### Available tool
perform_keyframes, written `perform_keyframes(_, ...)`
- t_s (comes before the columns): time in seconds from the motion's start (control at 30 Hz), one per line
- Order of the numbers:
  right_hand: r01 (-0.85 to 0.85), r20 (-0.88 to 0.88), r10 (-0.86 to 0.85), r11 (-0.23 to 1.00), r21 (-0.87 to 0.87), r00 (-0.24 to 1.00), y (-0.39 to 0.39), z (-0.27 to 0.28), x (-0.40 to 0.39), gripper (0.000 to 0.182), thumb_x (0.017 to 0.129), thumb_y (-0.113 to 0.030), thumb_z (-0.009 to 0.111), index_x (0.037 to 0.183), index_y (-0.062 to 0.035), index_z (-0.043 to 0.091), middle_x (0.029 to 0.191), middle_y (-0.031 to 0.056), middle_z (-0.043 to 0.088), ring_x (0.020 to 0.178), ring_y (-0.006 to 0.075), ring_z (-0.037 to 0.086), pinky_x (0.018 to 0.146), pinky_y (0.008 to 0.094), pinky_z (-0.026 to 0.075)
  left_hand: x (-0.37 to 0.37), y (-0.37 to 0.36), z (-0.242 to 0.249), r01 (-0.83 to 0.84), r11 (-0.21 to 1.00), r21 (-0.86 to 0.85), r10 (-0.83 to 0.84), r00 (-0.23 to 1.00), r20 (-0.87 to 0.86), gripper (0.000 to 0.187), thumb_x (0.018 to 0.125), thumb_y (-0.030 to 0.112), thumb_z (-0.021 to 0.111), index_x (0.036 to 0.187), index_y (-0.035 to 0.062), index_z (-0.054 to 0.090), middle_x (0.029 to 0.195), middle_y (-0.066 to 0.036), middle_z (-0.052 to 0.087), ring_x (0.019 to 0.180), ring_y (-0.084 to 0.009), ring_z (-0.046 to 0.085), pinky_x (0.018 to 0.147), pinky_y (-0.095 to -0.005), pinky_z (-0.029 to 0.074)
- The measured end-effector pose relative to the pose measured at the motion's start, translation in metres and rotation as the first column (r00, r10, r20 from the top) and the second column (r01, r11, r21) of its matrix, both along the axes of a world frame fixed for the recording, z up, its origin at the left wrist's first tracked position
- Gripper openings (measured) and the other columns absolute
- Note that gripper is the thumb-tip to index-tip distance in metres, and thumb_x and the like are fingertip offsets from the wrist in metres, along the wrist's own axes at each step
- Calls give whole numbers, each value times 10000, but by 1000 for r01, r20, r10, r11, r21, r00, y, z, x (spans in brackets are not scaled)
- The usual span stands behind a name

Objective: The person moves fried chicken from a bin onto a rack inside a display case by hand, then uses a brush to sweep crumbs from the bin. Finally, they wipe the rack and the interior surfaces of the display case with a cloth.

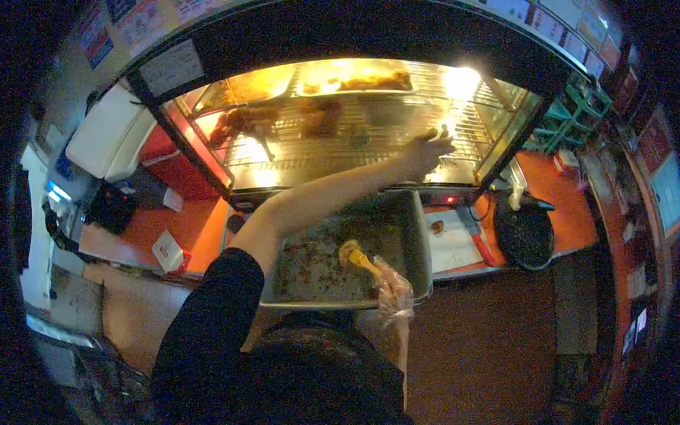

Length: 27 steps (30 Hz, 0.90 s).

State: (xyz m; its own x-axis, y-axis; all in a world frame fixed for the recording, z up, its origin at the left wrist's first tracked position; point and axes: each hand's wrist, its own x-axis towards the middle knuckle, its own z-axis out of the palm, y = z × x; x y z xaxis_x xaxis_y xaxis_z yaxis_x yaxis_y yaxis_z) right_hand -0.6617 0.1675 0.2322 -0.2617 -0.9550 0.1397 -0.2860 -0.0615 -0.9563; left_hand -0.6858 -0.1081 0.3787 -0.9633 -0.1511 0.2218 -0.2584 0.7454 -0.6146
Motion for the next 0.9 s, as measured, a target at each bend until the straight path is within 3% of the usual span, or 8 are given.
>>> perform_keyframes(0.1, -30, -188, 38, 998, 49, 981, -6, 10, 2, 290, 884, -123, 539, 1163, -107, 619, 916, 37, 671, 643, 91, 570, 555, 248, 469, 35, -4, -5, -43, 999, 7, 43, 999, -29, 345, 705, 299, 584, 1002, 153, 685, 1413, 22, 390, 1363, -175, 237, 1096, -506, 102)
perform_keyframes(0.17, -40, -672, 6, 999, -35, 741, -16, -5, -2, 287, 879, -168, 545, 1155, -167, 625, 857, 0, 665, 595, 87, 559, 488, 250, 444, 60, -7, -15, -52, 994, -96, 45, 996, -80, 351, 717, 317, 560, 1008, 162, 682, 1411, 18, 390, 1364, -177, 227, 1090, -522, 85)
perform_keyframes(0.27, 42, -31, -35, 952, 302, 999, -19, 32, 18, 263, 872, -123, 565, 1120, -138, 650, 729, -6, 657, 603, 73, 563, 509, 217, 441, 99, -1, -1, -119, 989, -84, 123, 991, 53, 404, 785, 388, 512, 1094, 164, 646, 1434, 6, 353, 1362, -178, 231, 1096, -522, 79)
perform_keyframes(0.3, 68, 4, -71, 969, 235, 997, -25, 19, 19, 244, 862, -107, 573, 1079, -156, 674, 704, 2, 645, 546, 49, 518, 468, 195, 387, 107, -4, -3, -115, 987, -109, 119, 992, 33, 434, 778, 409, 527, 1123, 168, 630, 1437, 6, 348, 1365, -178, 224, 1097, -520, 84)
perform_keyframes(0.4, 243, -457, -183, 967, 75, 870, -31, 8, 27, 235, 846, -95, 581, 1048, -144, 689, 693, 3, 632, 530, 45, 482, 470, 209, 371, 134, -7, -4, -126, 984, -124, 128, 992, 7, 527, 754, 463, 566, 1198, 180, 585, 1442, 10, 339, 1374, -179, 202, 1100, -513, 97)
perform_keyframes(0.6, 106, 3, -118, 902, 419, 993, -26, 23, 41, 282, 808, -107, 574, 1069, -99, 680, 729, -4, 616, 622, 91, 526, 567, 239, 416, 180, -4, 4, -92, 995, 30, 92, 996, -12, 489, 654, 412, 675, 1052, 128, 668, 1429, 28, 342, 1373, -179, 177, 1094, -481, 123)
perform_keyframes(0.73, -28, 293, -52, 964, 264, 955, -15, 23, 48, 274, 824, -142, 582, 1069, -55, 669, 820, 5, 640, 651, 87, 540, 576, 230, 423, 175, -8, -6, -55, 997, -48, 53, 997, -48, 432, 662, 399, 653, 995, 126, 693, 1394, 12, 369, 1371, -185, 155, 1086, -463, 123)
perform_keyframes(0.9, 92, 179, -125, 979, 181, 976, 6, 17, 40, 288, 861, -227, 600, 1043, -12, 655, 809, 33, 639, 582, 74, 509, 516, 209, 397, 182, 14, 9, -119, 993, -17, 115, 983, -141, 360, 676, 417, 640, 910, 153, 713, 1316, -10, 451, 1342, -222, 243, 1072, -503, 120)
